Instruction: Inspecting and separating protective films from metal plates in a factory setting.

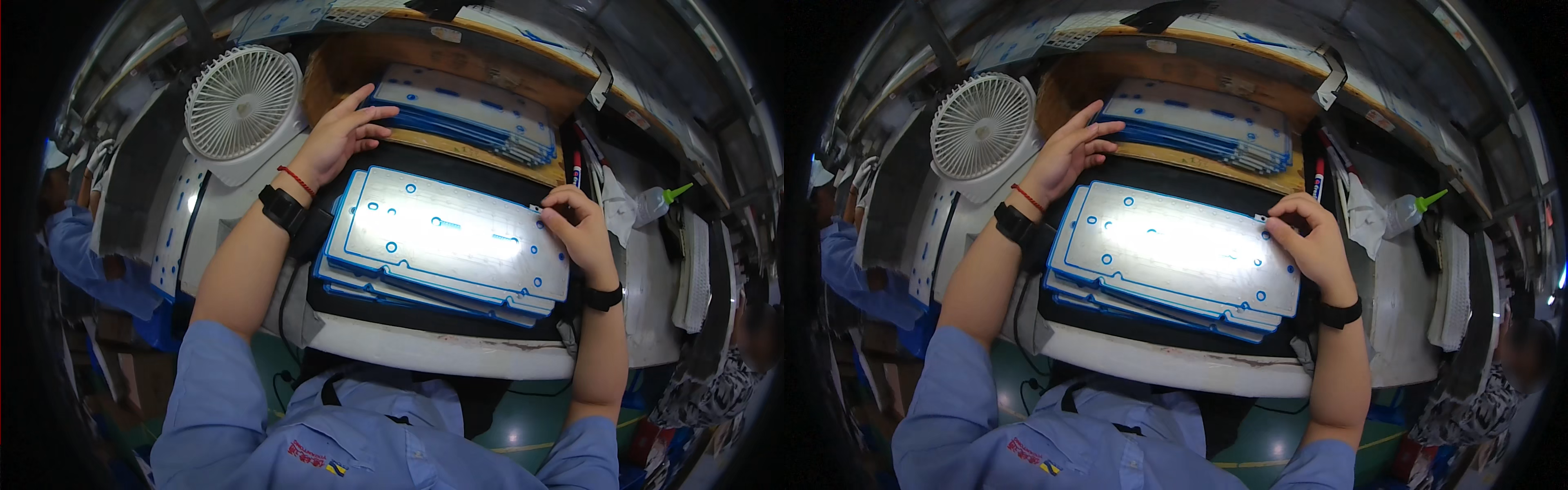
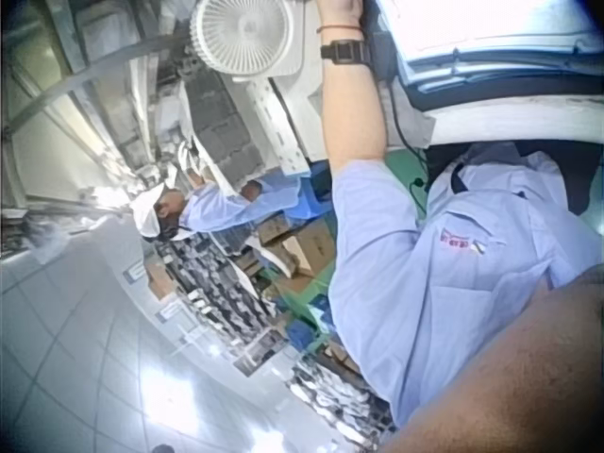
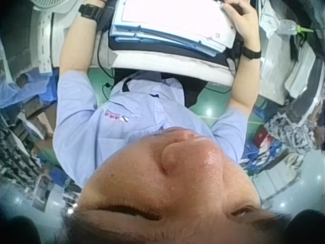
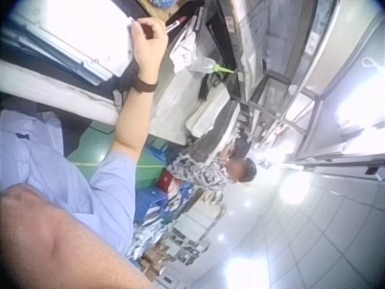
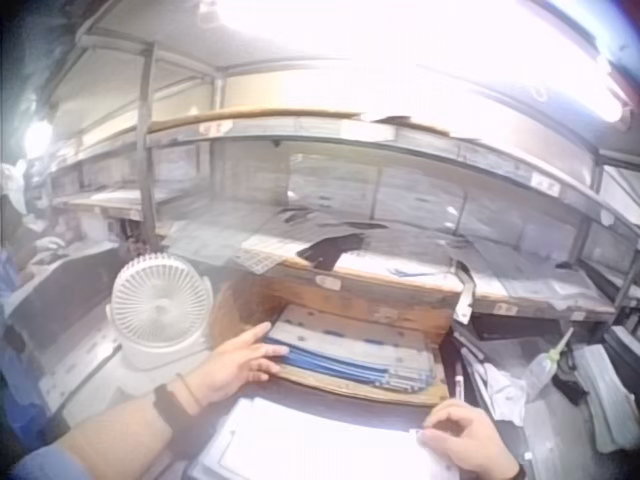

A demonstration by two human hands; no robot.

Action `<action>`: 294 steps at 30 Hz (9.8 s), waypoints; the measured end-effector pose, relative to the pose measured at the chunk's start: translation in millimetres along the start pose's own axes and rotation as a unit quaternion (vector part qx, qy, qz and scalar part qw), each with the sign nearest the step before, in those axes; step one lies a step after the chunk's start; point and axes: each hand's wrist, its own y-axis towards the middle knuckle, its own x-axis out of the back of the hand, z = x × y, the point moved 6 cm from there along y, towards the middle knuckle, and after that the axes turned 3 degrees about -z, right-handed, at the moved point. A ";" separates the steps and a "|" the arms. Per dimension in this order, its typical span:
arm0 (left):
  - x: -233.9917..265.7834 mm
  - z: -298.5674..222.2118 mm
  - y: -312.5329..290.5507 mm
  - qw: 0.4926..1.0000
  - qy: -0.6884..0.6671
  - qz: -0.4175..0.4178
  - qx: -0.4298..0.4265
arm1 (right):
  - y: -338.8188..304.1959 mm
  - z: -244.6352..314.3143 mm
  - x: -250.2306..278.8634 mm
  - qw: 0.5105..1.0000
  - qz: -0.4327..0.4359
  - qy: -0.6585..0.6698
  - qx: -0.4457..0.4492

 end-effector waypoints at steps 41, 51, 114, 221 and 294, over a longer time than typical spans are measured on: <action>-23.7 0.7 -13.4 0.988 0.016 0.143 0.060 | -3.0 -15.0 15.4 0.987 -0.141 0.074 -0.011; -22.2 -1.9 -12.6 0.989 -0.025 0.147 0.012 | -1.7 -8.8 14.5 0.982 -0.156 0.095 0.038; 10.9 5.1 5.0 0.999 -0.011 -0.045 -0.004 | 0.3 -22.9 13.9 0.987 -0.103 0.092 -0.080; -9.9 8.2 -7.0 0.989 0.121 0.073 0.046 | -3.4 -18.5 9.4 0.987 -0.105 0.107 -0.060; -3.4 10.9 2.3 0.997 0.047 0.062 0.022 | -2.4 -20.4 25.5 0.958 -0.223 0.181 -0.015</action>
